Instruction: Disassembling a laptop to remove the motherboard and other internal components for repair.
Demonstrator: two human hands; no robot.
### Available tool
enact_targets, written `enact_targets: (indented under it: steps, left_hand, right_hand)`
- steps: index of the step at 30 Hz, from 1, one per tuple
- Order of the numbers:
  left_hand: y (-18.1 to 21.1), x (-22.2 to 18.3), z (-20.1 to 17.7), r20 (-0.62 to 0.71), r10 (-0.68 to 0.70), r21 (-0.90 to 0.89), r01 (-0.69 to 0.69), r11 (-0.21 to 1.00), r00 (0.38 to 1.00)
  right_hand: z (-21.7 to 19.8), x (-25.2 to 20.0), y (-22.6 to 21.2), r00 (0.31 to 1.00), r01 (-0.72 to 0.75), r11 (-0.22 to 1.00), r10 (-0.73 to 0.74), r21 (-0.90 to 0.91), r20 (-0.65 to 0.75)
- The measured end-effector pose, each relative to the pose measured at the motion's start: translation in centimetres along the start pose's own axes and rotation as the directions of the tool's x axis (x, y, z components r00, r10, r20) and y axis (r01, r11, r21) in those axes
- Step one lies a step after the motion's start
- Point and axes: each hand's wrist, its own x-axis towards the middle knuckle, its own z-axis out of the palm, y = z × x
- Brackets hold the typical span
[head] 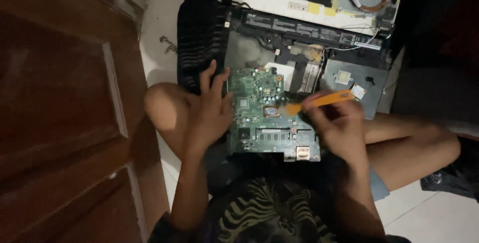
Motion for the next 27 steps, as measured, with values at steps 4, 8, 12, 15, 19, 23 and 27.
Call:
enact_targets:
  steps: [4, 8, 12, 15, 19, 23, 27]
  left_hand:
    - [0.5, 0.0, -0.1, -0.014, 0.005, 0.006, -0.004, 1.000, 1.000]
    - [1.2, -0.4, -0.7, -0.031, 0.020, -0.025, -0.021, 0.999, 0.999]
    - [1.6, -0.4, -1.0, -0.032, 0.006, -0.073, -0.009, 0.997, 0.999]
    - [1.5, -0.7, -0.9, -0.026, 0.001, -0.118, -0.004, 0.993, 1.000]
    - [1.3, -0.2, -0.8, -0.033, 0.025, -0.087, -0.028, 0.996, 0.999]
    - [1.4, -0.2, -0.9, -0.016, 0.006, -0.058, -0.007, 0.998, 1.000]
    - [1.9, -0.3, -1.2, 0.008, -0.028, -0.076, 0.028, 0.997, 1.000]
  right_hand:
    - [0.8, -0.1, 0.0, 0.999, -0.003, 0.998, 0.006, -0.069, 0.040]
    - [1.1, 0.1, -0.7, 1.000, -0.015, 0.998, 0.016, -0.062, 0.016]
    - [2.4, 0.1, -1.4, 0.989, 0.051, 0.998, -0.047, -0.026, 0.144]
    - [1.6, 0.3, -0.2, 1.000, -0.013, 0.997, 0.011, -0.075, -0.023]
    - [2.5, 0.8, -1.3, 0.978, 0.112, 0.994, -0.109, -0.006, 0.178]
    - [2.6, 1.2, -1.1, 0.996, 0.074, 0.991, -0.068, -0.114, 0.053]
    - [5.2, 0.4, -1.8, 0.978, 0.121, 0.989, -0.133, 0.085, 0.160]
